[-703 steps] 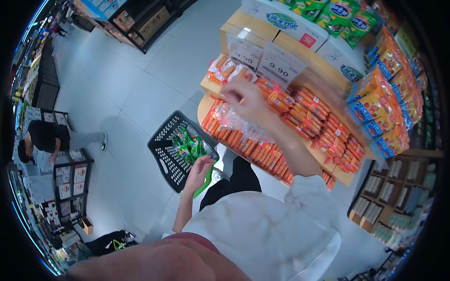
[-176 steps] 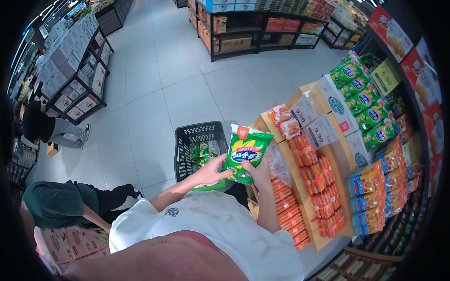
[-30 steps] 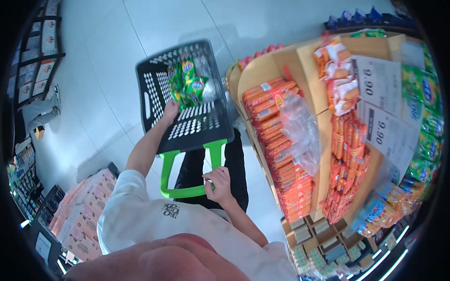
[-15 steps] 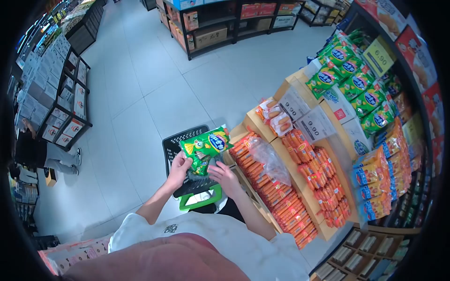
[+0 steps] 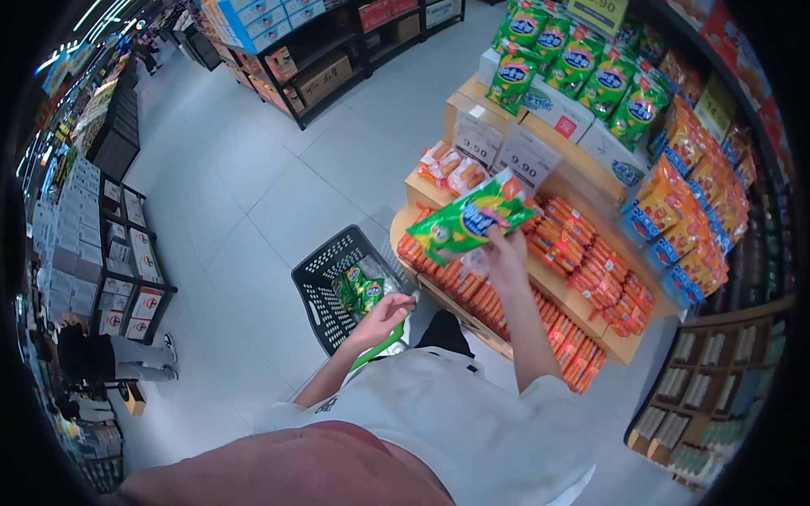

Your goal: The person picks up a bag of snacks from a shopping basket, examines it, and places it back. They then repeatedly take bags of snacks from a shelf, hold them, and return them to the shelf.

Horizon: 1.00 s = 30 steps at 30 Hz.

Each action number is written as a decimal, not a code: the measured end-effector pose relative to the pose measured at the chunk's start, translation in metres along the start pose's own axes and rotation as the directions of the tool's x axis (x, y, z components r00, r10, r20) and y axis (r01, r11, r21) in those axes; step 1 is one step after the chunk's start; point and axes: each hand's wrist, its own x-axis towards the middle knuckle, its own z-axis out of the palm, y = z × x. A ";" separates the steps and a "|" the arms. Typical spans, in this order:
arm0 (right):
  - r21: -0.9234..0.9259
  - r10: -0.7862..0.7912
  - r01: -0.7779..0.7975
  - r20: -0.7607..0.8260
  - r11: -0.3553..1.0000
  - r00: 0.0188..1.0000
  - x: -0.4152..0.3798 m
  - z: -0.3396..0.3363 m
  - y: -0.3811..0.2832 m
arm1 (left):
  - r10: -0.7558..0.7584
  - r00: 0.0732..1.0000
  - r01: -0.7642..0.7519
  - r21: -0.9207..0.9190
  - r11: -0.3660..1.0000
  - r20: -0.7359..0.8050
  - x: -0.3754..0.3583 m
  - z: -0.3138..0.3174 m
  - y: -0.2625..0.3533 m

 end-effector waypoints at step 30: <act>-0.997 -0.634 0.078 0.047 0.022 0.772 0.313 -0.092 -0.155 | -0.241 0.966 0.250 0.105 0.963 -0.090 0.005 0.030 -0.020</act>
